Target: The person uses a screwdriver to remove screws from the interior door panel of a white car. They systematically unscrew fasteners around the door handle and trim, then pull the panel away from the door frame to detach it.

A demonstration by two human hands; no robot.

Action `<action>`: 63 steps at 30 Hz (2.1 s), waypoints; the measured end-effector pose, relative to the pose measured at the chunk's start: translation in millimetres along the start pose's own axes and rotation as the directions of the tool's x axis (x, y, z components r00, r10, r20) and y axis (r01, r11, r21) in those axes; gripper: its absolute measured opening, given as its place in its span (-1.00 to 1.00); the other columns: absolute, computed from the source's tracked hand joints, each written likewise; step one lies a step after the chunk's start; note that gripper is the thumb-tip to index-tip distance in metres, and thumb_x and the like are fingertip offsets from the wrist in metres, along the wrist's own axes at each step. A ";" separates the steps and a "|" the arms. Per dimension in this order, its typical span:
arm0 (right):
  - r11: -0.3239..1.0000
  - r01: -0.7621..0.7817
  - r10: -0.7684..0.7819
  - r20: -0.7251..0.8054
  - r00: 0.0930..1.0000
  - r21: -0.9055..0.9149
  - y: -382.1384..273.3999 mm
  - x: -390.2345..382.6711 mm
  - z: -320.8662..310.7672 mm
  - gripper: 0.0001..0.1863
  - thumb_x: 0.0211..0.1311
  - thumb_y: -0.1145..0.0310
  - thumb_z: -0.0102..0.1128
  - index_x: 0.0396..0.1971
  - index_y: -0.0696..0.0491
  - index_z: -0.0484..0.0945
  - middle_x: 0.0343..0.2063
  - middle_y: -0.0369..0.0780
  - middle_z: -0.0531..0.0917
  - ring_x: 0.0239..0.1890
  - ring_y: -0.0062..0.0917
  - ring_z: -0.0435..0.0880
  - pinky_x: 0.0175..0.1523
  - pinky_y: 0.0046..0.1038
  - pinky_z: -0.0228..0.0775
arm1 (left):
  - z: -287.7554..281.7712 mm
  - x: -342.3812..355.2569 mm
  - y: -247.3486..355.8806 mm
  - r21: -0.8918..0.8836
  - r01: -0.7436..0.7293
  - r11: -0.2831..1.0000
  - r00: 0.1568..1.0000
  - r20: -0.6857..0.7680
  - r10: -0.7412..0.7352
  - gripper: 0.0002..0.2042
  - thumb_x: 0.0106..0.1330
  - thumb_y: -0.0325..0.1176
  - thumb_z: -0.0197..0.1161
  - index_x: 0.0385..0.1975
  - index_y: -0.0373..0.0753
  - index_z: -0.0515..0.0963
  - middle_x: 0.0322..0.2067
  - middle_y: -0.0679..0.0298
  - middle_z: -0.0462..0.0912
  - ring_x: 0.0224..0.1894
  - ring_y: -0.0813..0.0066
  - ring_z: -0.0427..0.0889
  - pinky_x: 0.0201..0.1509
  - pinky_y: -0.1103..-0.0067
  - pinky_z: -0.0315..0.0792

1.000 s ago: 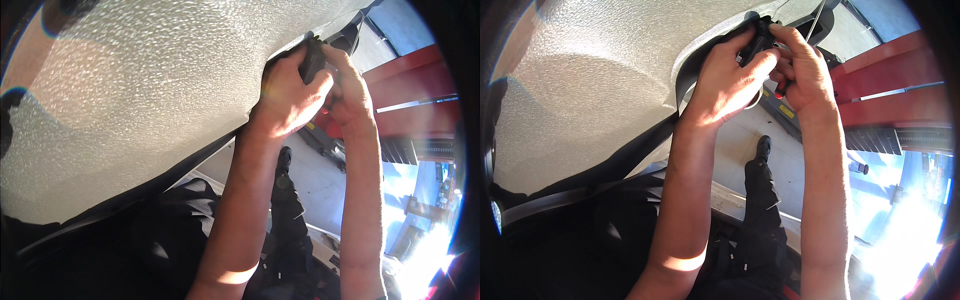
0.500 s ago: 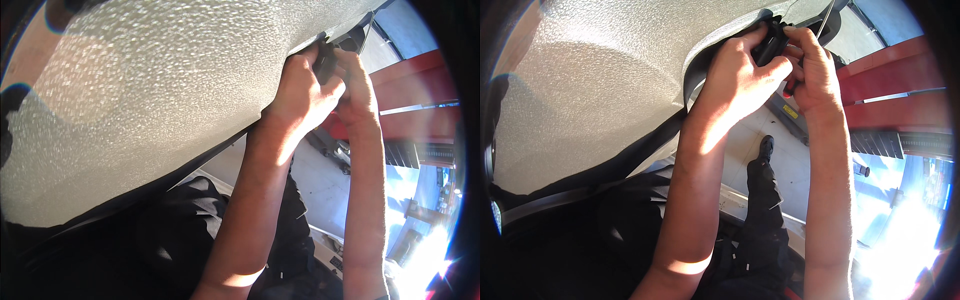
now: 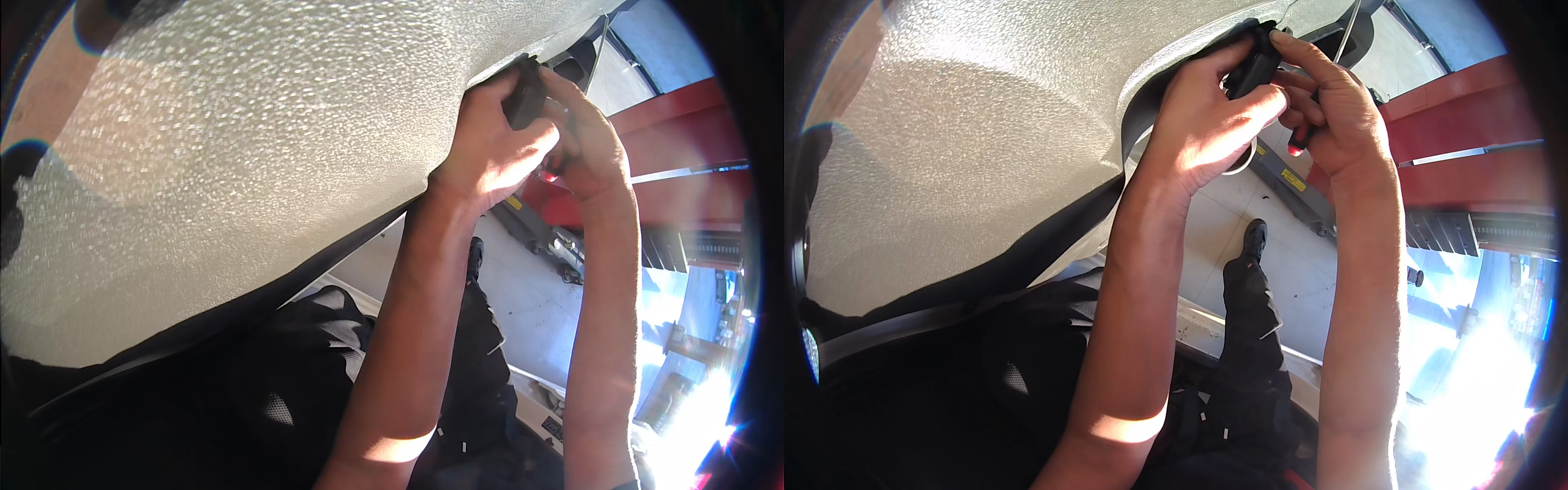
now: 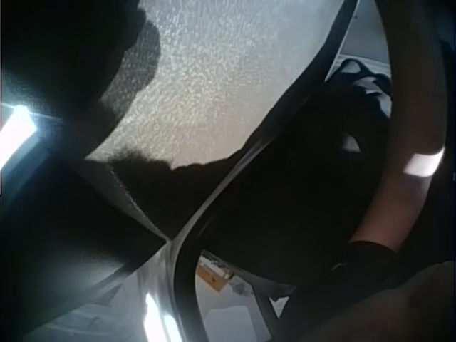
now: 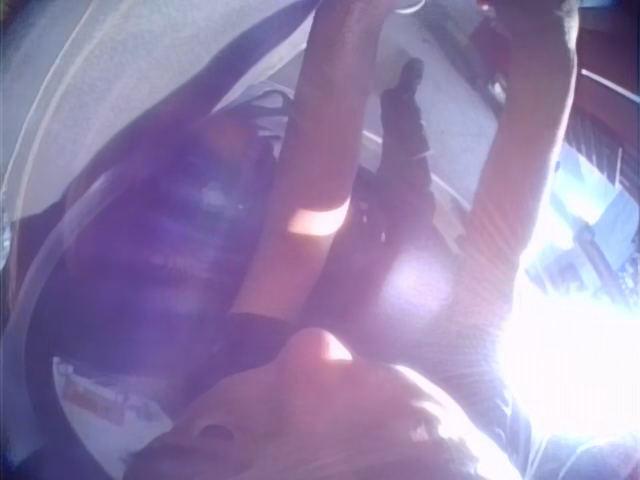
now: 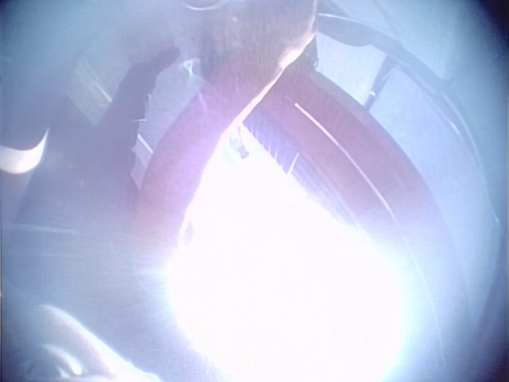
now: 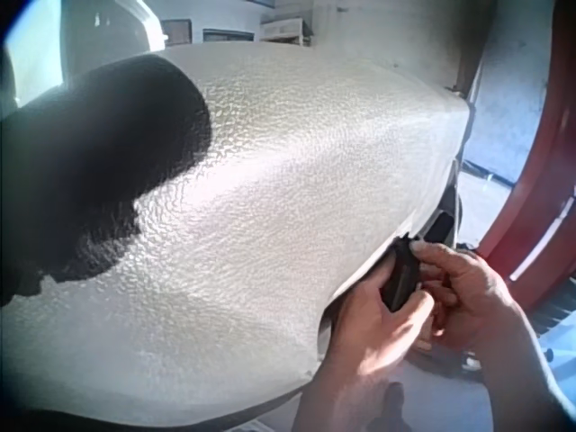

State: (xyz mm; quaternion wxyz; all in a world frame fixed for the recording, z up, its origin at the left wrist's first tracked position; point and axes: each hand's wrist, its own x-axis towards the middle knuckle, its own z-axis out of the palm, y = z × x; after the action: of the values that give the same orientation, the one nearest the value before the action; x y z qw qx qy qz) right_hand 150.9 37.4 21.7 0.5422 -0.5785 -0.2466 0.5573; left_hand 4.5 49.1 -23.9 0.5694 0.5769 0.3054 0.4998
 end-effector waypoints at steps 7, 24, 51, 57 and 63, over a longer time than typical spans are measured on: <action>0.995 -0.066 0.067 -0.023 0.997 0.069 -4.8 -4.7 0.4 -0.76 0.16 0.32 0.56 -0.26 0.11 0.73 -0.57 -0.37 0.63 -0.71 -0.79 0.21 -0.51 -0.61 0.17 | 10.3 -5.7 10.7 -0.387 0.064 0.920 0.995 -0.049 -0.090 -0.69 0.22 -0.52 0.27 -0.02 -0.40 0.59 -0.30 0.14 0.77 -0.33 0.44 0.77 -0.12 0.53 0.65; 0.991 -0.134 0.134 0.041 0.990 0.011 -18.7 -2.0 -4.6 -0.70 0.17 0.26 0.58 -0.35 0.13 0.64 -0.48 -0.30 0.60 -0.71 -0.80 0.17 -0.53 -0.62 0.24 | 12.3 -9.4 -2.1 -0.613 0.026 0.790 0.997 -0.038 -0.062 -0.63 0.36 -0.52 0.22 0.16 -0.43 0.52 0.08 0.15 0.66 0.04 0.53 0.63 0.14 0.58 0.49; -0.748 0.252 -0.197 0.568 0.799 -0.614 -155.8 -105.7 -10.0 -0.77 0.33 0.41 0.26 -0.06 0.10 0.70 -0.22 -0.12 0.73 -0.08 -0.28 0.67 0.12 -0.28 0.49 | 14.1 -8.9 -18.1 -0.642 0.079 0.762 0.997 0.047 -0.063 -0.46 0.46 -0.49 0.24 0.41 -0.41 0.29 0.24 0.16 0.53 0.12 0.58 0.55 0.26 0.61 0.42; -0.853 0.197 -0.127 0.559 0.820 -0.483 -149.1 -110.3 10.1 -0.83 0.40 0.40 0.23 -0.12 0.11 0.70 -0.23 -0.12 0.71 -0.06 -0.30 0.63 0.14 -0.31 0.45 | 8.2 -7.4 -19.3 -0.605 0.007 0.796 1.000 -0.014 -0.020 -0.45 0.47 -0.46 0.24 0.42 -0.41 0.27 0.23 0.14 0.55 0.01 0.67 0.64 -0.03 0.76 0.58; -0.878 0.208 -0.070 0.545 0.835 -0.431 -164.9 -104.3 5.3 -0.85 0.44 0.41 0.18 -0.14 0.11 0.67 -0.26 -0.11 0.69 -0.07 -0.31 0.63 0.12 -0.30 0.46 | 11.7 -5.2 -21.0 -0.605 -0.019 0.796 1.000 -0.008 0.017 -0.43 0.48 -0.43 0.24 0.43 -0.40 0.24 0.27 0.13 0.52 0.03 0.65 0.64 -0.07 0.68 0.61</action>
State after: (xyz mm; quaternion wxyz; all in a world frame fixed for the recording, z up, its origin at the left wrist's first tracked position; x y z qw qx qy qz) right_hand 171.8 -5.6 210.9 -0.2541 -0.5526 -0.7612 -0.2252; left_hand 18.2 43.6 -43.6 0.7187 0.3672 0.1249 0.5771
